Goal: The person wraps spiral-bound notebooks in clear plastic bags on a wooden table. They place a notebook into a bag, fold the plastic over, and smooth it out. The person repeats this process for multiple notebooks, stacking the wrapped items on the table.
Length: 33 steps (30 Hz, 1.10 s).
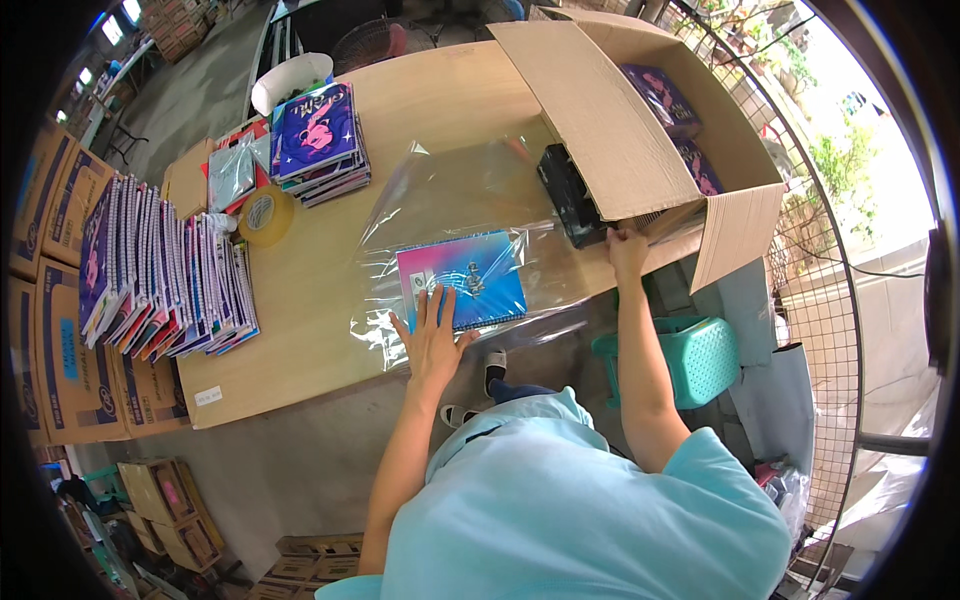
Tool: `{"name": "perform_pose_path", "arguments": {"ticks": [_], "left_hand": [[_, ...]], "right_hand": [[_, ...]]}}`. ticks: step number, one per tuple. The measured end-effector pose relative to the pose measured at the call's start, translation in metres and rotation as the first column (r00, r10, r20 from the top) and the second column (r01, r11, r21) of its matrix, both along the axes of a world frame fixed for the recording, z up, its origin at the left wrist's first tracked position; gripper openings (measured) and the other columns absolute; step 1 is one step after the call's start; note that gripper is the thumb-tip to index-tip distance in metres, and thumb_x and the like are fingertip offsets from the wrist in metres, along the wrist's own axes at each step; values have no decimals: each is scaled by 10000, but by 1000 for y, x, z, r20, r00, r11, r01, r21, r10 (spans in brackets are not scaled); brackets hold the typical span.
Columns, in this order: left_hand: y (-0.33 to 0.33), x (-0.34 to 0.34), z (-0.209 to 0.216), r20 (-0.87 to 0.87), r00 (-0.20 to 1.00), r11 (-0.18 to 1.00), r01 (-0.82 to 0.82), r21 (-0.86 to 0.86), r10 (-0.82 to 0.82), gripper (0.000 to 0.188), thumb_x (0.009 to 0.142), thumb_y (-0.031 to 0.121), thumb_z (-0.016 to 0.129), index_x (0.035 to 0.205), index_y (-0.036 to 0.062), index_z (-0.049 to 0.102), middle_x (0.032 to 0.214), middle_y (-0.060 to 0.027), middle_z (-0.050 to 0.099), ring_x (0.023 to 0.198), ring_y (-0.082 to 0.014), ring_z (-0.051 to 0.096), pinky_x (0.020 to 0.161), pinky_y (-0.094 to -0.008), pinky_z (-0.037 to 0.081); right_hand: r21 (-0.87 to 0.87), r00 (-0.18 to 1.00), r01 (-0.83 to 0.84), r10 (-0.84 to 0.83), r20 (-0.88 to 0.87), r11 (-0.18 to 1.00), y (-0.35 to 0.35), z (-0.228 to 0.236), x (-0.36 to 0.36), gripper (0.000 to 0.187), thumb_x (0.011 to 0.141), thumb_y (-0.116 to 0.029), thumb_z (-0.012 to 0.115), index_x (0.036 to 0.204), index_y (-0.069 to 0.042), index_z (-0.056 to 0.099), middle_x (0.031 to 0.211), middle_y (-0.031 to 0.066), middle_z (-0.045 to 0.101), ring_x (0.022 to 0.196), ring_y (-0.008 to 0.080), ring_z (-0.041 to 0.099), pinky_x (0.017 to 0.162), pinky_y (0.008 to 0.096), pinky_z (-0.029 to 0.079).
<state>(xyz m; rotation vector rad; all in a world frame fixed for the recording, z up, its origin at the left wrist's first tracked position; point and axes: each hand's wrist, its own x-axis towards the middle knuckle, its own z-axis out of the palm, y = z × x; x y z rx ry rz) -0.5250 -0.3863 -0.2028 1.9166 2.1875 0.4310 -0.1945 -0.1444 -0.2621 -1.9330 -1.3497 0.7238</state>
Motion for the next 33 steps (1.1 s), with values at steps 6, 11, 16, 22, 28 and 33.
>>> {"name": "perform_pose_path", "arguments": {"ticks": [6, 11, 16, 22, 28, 33], "left_hand": [[-6, 1, 0, 35, 998, 998, -49, 29, 48, 790, 784, 464, 703, 1442, 165, 383, 1478, -119, 348, 1391, -305, 315, 1074, -705, 123], [-9, -4, -4, 47, 998, 998, -33, 46, 30, 789, 783, 472, 694, 1443, 173, 382, 1462, -132, 361, 1389, -318, 317, 1066, -716, 115], [-8, -4, 2, 31, 1000, 999, 5, 48, -6, 788, 784, 469, 692, 1448, 180, 380, 1451, -117, 388, 1382, -321, 331, 1065, -721, 99], [-12, -16, 0, -1, 1000, 999, -12, 49, 12, 802, 814, 514, 640, 1474, 182, 327, 1472, -88, 385, 1388, -299, 336, 1072, -715, 84], [-13, -26, -14, 136, 990, 993, -50, 107, 35, 927, 865, 643, 451, 1529, 96, 103, 1495, -69, 393, 1372, -245, 384, 1093, -682, 3], [-11, -26, -12, 318, 947, 990, -87, 109, 48, 947, 867, 675, 410, 1524, 69, 97, 1485, -61, 410, 1357, -240, 406, 1087, -684, -8]], "right_hand": [[-423, -12, 290, -438, -899, 859, -9, -13, -26, 110, 945, -126, 580, 872, -66, 636, 684, 15, 562, 609, 161, 549, 604, 322, 518], [-24, 716, 257, -207, -667, 966, -19, -15, -45, 158, 953, -162, 587, 839, -53, 603, 608, 12, 511, 486, 147, 498, 424, 293, 419], [-462, 423, 316, -559, -713, 829, -44, -70, -35, 115, 934, -151, 613, 953, -39, 598, 573, -10, 445, 463, 106, 455, 393, 246, 364], [331, 506, -183, 378, -775, 926, -85, 92, -106, 693, 905, -130, 641, 1467, -103, 236, 584, -15, 440, 505, 84, 442, 423, 206, 347], [143, 107, -984, 994, 5, 105, -85, 128, -224, 1065, 810, -110, 711, 1534, -157, -67, 591, 44, 523, 512, 149, 470, 524, 292, 408], [-233, -61, -972, 987, 147, -26, -67, 76, -261, 1076, 789, -209, 746, 1536, -167, -26, 678, 147, 630, 635, 293, 625, 575, 408, 472]]}}
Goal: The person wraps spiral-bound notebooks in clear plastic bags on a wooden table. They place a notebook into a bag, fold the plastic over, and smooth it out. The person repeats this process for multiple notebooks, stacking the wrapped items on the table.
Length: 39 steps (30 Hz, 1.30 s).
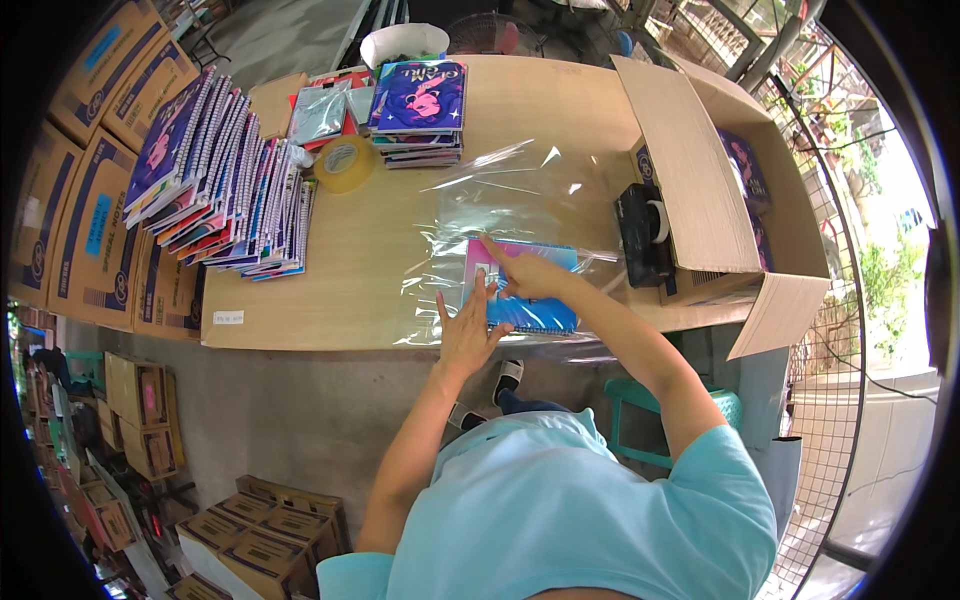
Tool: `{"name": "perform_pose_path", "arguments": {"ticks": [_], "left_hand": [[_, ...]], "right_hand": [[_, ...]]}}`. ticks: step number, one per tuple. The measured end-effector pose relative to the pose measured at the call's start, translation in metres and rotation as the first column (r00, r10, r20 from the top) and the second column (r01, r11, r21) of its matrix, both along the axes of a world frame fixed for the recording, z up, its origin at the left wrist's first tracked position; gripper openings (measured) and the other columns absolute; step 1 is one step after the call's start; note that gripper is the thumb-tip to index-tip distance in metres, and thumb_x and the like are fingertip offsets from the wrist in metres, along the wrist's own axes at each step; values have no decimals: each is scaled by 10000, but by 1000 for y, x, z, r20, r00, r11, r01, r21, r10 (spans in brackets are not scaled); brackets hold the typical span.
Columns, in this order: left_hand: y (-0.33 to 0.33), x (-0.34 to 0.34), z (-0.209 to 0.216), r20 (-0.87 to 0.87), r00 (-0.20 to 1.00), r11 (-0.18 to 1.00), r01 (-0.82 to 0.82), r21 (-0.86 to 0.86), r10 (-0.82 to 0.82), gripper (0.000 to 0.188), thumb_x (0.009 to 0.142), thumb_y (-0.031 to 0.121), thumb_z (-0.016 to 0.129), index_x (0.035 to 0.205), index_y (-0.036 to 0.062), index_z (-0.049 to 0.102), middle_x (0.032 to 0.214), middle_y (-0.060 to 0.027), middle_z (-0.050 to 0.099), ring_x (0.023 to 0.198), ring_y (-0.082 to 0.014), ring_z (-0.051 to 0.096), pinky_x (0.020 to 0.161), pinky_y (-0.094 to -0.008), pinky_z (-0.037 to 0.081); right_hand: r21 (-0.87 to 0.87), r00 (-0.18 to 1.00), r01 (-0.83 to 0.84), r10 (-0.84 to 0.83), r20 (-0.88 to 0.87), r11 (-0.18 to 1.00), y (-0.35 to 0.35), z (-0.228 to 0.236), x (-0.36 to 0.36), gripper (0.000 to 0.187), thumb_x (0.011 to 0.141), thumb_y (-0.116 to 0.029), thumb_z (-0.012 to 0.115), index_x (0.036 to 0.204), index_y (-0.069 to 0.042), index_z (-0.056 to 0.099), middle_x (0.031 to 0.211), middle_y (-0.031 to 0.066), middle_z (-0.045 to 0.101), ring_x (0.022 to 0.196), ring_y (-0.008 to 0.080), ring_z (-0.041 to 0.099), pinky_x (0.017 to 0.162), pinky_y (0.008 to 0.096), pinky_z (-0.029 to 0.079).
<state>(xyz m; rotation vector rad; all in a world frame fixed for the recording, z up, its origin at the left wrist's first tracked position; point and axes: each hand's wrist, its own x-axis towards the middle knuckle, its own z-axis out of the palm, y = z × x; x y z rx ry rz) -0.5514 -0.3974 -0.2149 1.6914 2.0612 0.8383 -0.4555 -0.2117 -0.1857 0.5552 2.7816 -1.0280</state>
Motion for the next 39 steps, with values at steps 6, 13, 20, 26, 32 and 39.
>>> {"name": "perform_pose_path", "arguments": {"ticks": [6, 13, 20, 26, 32, 39], "left_hand": [[0, 10, -1, -233, 972, 1000, -11, -3, 10, 782, 856, 624, 489, 1502, 246, 265, 1448, -54, 439, 1355, -285, 395, 1070, -708, 49], [-12, 4, 11, -421, 895, 973, -207, -105, 145, 635, 851, 471, 623, 1428, 306, 418, 1442, -106, 392, 1356, -315, 359, 1062, -684, 168], [-68, 41, -2, 860, 47, 847, -208, -489, 508, 397, 911, 261, 630, 1244, 62, 544, 1266, -134, 537, 1189, -285, 494, 971, -426, 408], [0, 57, -43, 850, -473, 857, -315, -408, 231, 490, 830, 65, 664, 1274, 32, 460, 1232, -87, 518, 1170, -235, 480, 1008, -376, 373], [1, 74, 47, 857, 515, 838, -478, 263, 24, 813, 757, 34, 728, 1408, -2, 243, 1339, -146, 379, 1258, -246, 368, 1086, -368, 273], [-11, 37, 19, 720, 690, 928, -219, 300, -70, 998, 738, 122, 760, 1484, 24, 103, 1465, -179, 257, 1370, -294, 267, 1134, -414, 197]], "right_hand": [[366, 989, 44, -92, 115, 930, 9, -5, 18, 1170, 700, -317, 813, 1534, -165, 6, 860, 190, 671, 812, 375, 665, 682, 468, 514], [134, 966, -177, 146, 212, 975, 26, 19, 36, 1185, 635, -309, 857, 1527, -157, 93, 917, 203, 663, 922, 382, 645, 782, 474, 494], [308, 979, 136, -174, 102, 942, 53, -2, -4, 770, 711, -525, 757, 1250, -22, 537, 1136, 241, 593, 1108, 399, 568, 937, 438, 470], [42, 989, 150, -150, -8, 988, 55, -24, -13, 1014, 625, -638, 763, 1208, 138, 465, 962, 314, 632, 1000, 416, 627, 871, 432, 508], [-321, 708, 352, -475, -523, 879, -7, 65, 63, 991, 492, -196, 932, 1283, 99, 412, 1110, 200, 611, 1047, 282, 609, 905, 368, 491], [-835, 376, 294, -859, -347, 466, -46, -51, 83, 1147, 463, -62, 934, 1416, 31, 303, 1231, 85, 545, 1113, 176, 525, 973, 301, 433]]}}
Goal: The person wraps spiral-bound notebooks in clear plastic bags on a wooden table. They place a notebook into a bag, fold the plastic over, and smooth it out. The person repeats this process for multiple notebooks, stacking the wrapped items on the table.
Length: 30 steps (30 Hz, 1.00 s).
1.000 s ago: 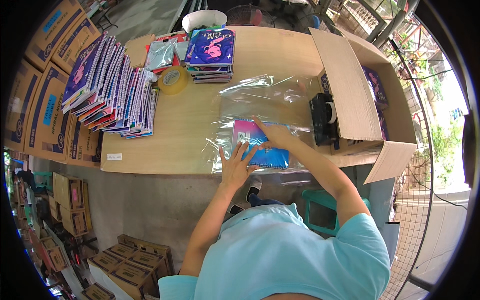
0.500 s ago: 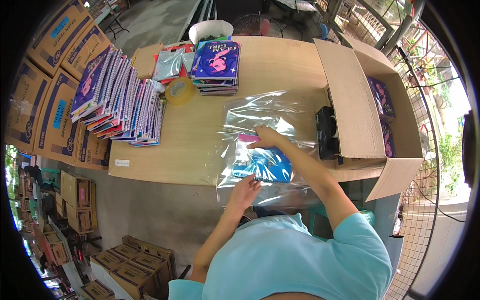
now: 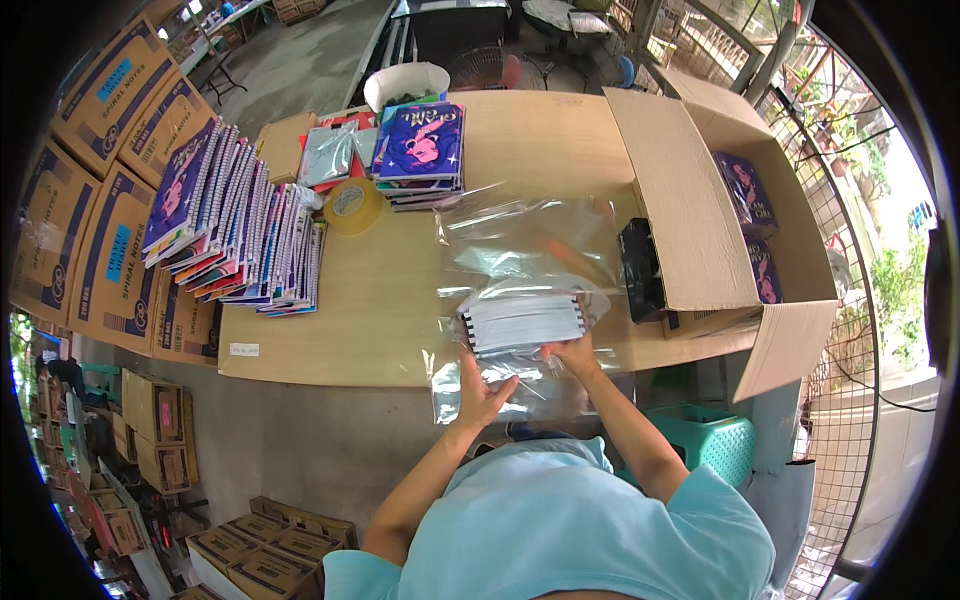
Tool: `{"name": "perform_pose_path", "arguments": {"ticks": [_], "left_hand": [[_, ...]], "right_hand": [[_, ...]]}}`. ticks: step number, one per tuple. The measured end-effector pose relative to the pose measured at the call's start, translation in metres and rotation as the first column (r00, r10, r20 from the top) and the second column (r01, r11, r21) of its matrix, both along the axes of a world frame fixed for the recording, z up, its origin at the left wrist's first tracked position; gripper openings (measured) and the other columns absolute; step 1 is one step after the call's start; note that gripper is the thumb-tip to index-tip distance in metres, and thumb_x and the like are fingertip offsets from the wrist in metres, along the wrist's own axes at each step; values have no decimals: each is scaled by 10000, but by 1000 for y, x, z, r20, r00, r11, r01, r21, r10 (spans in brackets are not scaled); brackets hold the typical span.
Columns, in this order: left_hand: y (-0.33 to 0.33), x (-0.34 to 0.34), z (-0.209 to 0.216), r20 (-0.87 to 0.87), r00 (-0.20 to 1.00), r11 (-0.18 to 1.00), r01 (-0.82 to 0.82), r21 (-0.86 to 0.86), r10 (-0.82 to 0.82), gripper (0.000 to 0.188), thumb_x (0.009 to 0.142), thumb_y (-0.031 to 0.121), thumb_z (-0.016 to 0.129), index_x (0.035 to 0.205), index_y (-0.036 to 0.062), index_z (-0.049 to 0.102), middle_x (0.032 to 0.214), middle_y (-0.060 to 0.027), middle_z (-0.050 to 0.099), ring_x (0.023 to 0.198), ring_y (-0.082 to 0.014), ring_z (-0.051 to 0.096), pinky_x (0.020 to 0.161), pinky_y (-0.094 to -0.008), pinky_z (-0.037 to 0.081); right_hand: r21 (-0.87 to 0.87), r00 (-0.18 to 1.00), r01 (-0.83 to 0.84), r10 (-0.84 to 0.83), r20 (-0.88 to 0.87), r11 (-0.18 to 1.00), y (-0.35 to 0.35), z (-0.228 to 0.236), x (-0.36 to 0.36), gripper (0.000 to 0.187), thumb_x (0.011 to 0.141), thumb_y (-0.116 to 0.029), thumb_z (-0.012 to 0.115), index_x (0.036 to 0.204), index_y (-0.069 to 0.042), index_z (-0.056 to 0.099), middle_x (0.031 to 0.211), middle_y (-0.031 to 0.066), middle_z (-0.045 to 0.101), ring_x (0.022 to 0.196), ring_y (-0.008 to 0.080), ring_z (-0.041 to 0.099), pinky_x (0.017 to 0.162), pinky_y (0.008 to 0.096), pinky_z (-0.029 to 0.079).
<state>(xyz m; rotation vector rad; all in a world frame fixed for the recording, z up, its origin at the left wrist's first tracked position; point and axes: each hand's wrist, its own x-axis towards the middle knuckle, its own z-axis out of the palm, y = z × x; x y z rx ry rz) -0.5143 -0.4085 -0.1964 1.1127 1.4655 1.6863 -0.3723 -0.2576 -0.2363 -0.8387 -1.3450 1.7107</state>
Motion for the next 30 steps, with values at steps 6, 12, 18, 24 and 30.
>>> {"name": "perform_pose_path", "arguments": {"ticks": [6, 12, 18, 24, 30], "left_hand": [[9, -11, 26, -412, 838, 933, -340, 117, 357, 1011, 742, 349, 811, 1438, -3, 168, 1450, -210, 187, 1355, -373, 213, 1094, -509, 264], [16, -2, 42, -311, 853, 908, -380, 178, 418, 802, 764, 250, 808, 1323, 29, 278, 1396, -198, 161, 1292, -331, 268, 995, -468, 401], [18, -5, 47, -194, 889, 909, -397, 128, 416, 533, 821, 198, 755, 1210, 70, 414, 1324, -136, 273, 1224, -263, 344, 964, -446, 402], [21, -16, 56, -124, 894, 901, -419, 116, 431, 174, 931, 225, 625, 972, 60, 590, 1193, -123, 436, 1156, -234, 428, 939, -385, 416], [6, -25, 55, -355, 892, 959, -245, 142, 280, 414, 955, 470, 497, 1047, 105, 668, 1206, -89, 520, 1176, -267, 428, 972, -413, 365]], "right_hand": [[663, 993, 111, -101, -54, 740, 6, 103, -5, 1198, 485, -511, 894, 1434, -48, 329, 1463, 181, 315, 1376, 324, 266, 1103, 510, 269], [838, 786, -522, -292, 545, 158, -26, 218, -38, 671, 605, -395, 820, 1185, -118, 629, 1544, 169, 224, 1441, 436, 85, 1116, 652, 89], [835, 789, -485, -281, 546, 260, -17, 212, -46, 525, 624, -345, 806, 1059, -93, 656, 1537, 159, 246, 1448, 429, 67, 1110, 664, 59], [803, 784, -532, -203, 587, 267, -14, 214, -45, 382, 650, -297, 794, 931, -69, 673, 1530, 155, 265, 1451, 426, 57, 1099, 678, 34], [723, 653, -644, -313, 689, 249, -20, 215, -13, 141, 691, -183, 740, 691, -74, 651, 1516, 155, 302, 1453, 412, 99, 1105, 677, 52]]}}
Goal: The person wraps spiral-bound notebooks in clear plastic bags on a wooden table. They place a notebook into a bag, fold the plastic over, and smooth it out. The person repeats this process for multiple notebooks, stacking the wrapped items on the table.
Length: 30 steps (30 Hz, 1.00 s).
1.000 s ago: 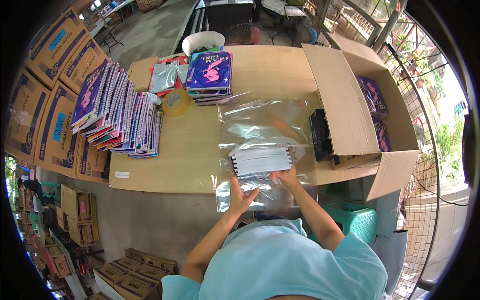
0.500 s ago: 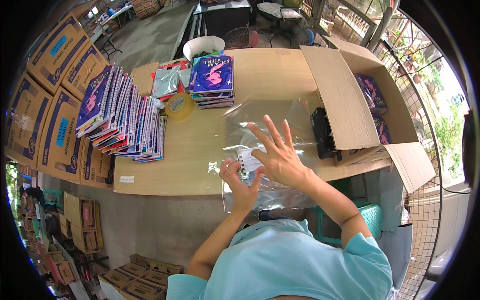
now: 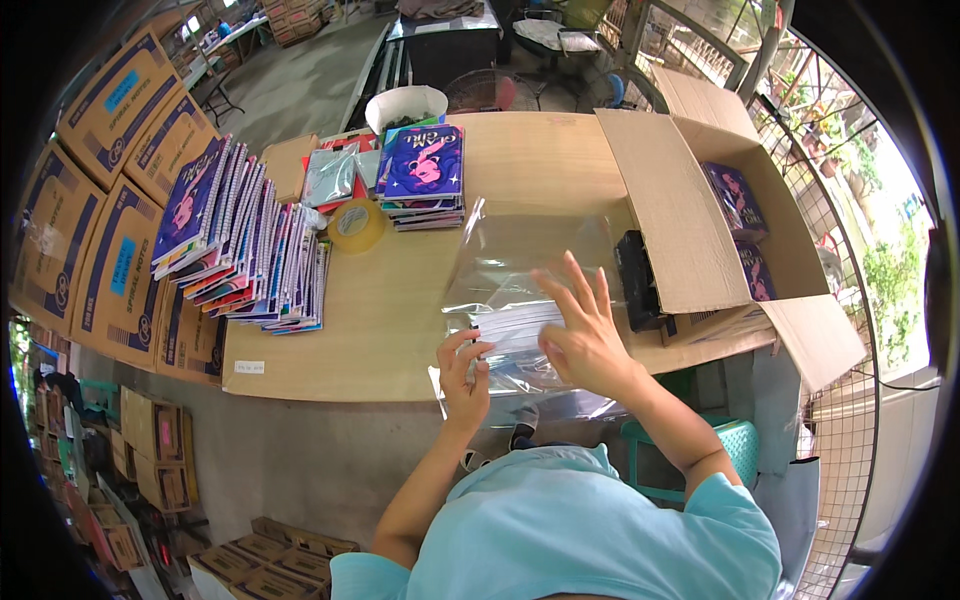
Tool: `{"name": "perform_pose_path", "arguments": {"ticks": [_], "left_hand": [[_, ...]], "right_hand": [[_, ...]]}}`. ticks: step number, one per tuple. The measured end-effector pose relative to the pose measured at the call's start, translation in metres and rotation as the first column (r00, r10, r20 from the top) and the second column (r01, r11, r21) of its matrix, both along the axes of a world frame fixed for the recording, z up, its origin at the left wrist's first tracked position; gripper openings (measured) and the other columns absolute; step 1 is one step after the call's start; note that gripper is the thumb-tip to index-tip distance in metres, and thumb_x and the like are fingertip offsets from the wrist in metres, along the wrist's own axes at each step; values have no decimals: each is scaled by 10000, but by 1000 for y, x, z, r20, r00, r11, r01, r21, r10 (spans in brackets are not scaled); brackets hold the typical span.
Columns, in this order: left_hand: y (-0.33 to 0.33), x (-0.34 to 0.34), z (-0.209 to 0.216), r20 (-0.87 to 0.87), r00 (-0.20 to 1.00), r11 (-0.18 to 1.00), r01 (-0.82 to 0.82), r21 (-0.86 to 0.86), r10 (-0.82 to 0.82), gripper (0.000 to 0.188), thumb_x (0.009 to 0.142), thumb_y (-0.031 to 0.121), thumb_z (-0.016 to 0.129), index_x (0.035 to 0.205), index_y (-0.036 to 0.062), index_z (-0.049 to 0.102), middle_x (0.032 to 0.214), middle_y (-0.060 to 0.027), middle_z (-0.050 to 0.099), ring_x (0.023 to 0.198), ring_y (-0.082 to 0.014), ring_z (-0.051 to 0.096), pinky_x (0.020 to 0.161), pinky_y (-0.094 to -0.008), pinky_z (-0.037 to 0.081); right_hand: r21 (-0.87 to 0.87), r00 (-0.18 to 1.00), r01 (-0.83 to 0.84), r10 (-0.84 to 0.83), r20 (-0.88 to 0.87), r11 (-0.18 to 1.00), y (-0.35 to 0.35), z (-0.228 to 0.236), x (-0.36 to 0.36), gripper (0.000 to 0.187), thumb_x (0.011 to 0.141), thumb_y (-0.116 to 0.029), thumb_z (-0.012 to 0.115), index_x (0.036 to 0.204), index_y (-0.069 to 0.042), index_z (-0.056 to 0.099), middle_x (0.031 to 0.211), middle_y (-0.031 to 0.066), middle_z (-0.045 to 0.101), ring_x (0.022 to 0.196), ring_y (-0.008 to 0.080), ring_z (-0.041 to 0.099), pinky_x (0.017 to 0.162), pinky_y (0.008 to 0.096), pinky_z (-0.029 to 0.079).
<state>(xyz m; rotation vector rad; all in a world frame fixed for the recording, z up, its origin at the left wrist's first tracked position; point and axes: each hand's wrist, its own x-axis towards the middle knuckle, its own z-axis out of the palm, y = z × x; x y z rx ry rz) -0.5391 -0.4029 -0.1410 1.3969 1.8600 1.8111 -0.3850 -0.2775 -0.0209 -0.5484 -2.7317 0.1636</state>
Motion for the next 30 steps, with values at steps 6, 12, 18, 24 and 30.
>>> {"name": "perform_pose_path", "arguments": {"ticks": [6, 12, 18, 24, 30], "left_hand": [[-9, -33, 32, -664, 717, 972, 90, -218, -215, 616, 848, 692, 463, 1207, 222, 637, 1280, -16, 532, 1184, -297, 457, 956, -467, 338], [4, -44, 56, -703, 532, 878, 214, -428, -472, 713, 810, 723, 467, 1326, 236, 543, 1353, -23, 501, 1236, -258, 456, 980, -453, 315], [7, -62, 55, -662, 483, 819, 310, -483, -573, 801, 793, 735, 470, 1408, 222, 460, 1445, -24, 438, 1296, -229, 428, 1022, -470, 285], [24, -76, 73, -673, 259, 720, 309, -621, -692, 850, 781, 705, 517, 1472, 239, 349, 1537, 4, 319, 1379, -219, 349, 1086, -517, 232], [28, -75, 62, -657, 199, 684, 294, -667, -727, 900, 771, 772, 450, 1501, 269, 291, 1566, 0, 261, 1407, -258, 304, 1104, -612, 173]], "right_hand": [[-328, 960, -54, -41, -276, 943, 16, 39, 24, 238, 705, -248, 771, 849, -84, 677, 1346, 181, 467, 1373, 395, 307, 1071, 664, 222], [272, 974, 202, -222, 42, 941, 72, -1, -7, 409, 727, -198, 741, 1087, -44, 622, 1321, 185, 437, 1288, 385, 385, 957, 558, 398], [-29, 770, -493, 451, 451, 870, 50, 58, -5, 328, 727, -118, 668, 1049, -88, 613, 989, 58, 624, 811, 256, 672, 671, 378, 548], [99, 745, -465, 328, 581, 880, 76, 29, -23, 91, 756, -122, 639, 820, -101, 701, 960, 40, 637, 791, 258, 686, 618, 381, 558], [40, 785, -455, 380, 490, 889, 79, 33, -9, 60, 728, -131, 647, 720, -117, 705, 798, 29, 676, 755, 258, 687, 605, 389, 547]]}}
